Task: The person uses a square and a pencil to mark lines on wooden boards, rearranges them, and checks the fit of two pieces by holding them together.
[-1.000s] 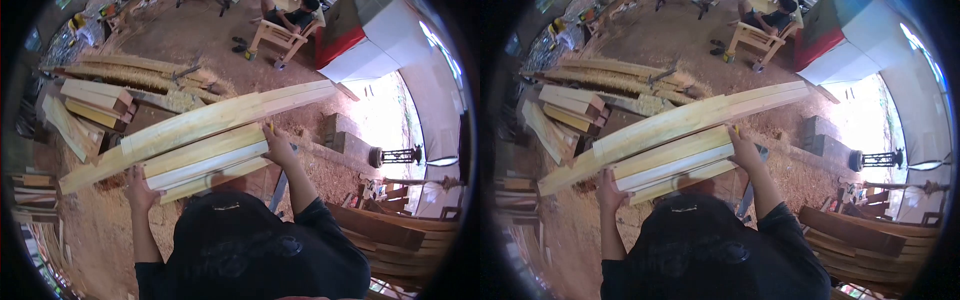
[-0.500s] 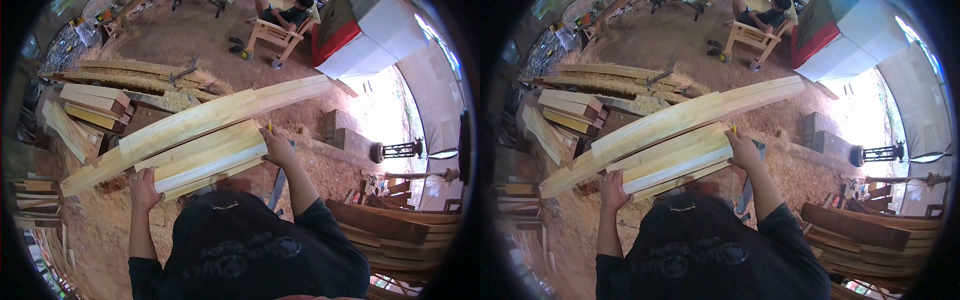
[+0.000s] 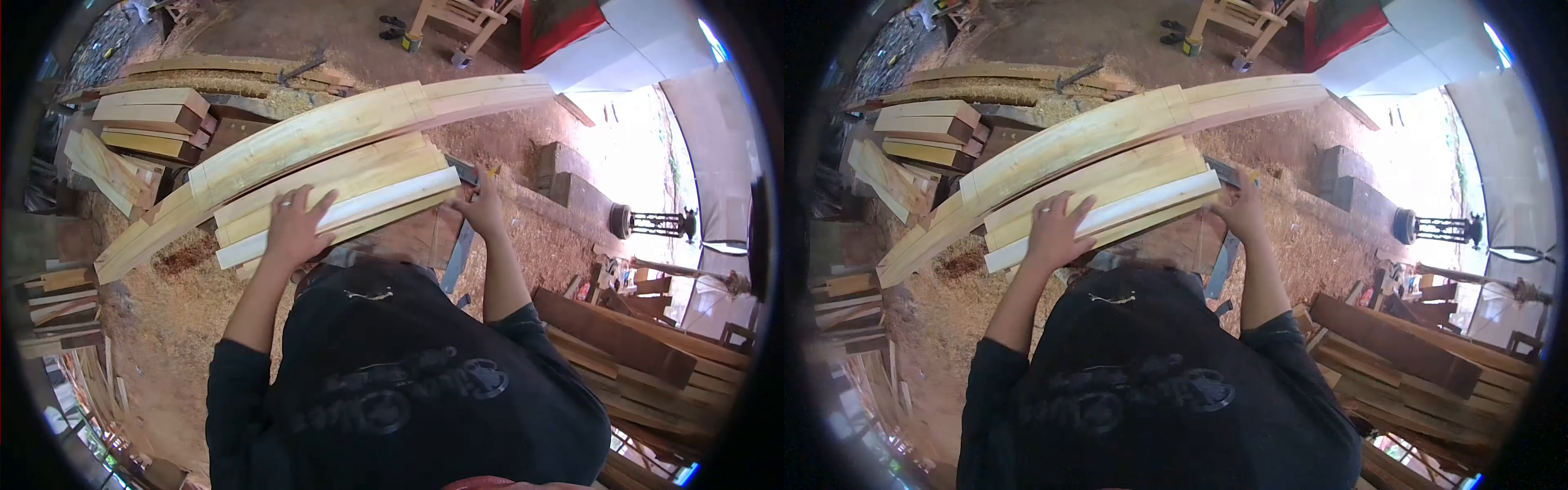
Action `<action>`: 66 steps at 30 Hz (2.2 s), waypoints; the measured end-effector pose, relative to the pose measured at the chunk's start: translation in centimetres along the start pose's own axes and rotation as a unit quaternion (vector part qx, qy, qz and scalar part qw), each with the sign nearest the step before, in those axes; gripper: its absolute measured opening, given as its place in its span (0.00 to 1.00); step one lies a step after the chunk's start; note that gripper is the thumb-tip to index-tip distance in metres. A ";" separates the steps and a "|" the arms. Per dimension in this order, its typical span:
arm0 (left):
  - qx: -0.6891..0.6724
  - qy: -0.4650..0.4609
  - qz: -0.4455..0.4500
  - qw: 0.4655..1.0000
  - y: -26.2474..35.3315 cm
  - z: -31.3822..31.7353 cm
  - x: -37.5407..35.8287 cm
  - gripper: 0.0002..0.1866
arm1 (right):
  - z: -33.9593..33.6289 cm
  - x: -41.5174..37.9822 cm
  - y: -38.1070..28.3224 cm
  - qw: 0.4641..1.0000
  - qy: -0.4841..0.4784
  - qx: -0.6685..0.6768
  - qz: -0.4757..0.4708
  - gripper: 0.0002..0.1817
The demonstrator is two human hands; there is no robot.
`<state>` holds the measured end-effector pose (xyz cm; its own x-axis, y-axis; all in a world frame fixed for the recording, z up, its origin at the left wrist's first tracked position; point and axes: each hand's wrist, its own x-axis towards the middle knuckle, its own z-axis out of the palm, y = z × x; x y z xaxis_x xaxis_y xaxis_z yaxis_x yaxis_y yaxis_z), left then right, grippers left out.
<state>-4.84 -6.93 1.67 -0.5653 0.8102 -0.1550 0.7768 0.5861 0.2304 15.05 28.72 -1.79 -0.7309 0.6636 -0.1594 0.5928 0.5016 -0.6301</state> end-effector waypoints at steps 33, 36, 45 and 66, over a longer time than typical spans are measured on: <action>0.004 0.134 0.115 0.984 4.0 3.9 4.5 0.36 | -0.6 -12.3 4.0 0.958 0.229 -0.022 0.174 0.32; -0.040 0.126 0.089 0.987 4.7 2.8 5.0 0.40 | -2.3 -12.8 1.5 0.976 0.188 -0.007 0.113 0.31; -0.205 0.203 -0.047 0.956 5.6 2.5 9.8 0.36 | 0.7 -10.3 -1.6 0.996 -0.025 0.064 0.061 0.30; -0.211 0.138 -0.107 0.962 7.2 3.6 12.2 0.28 | 1.3 -9.7 -1.5 0.985 -0.052 0.145 0.081 0.32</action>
<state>-5.19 7.22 -2.06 -0.7968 0.6043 0.0048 0.4854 0.6354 0.6006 20.84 20.80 -0.34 -0.6746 0.6542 -0.3419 0.5932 0.2049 -0.7785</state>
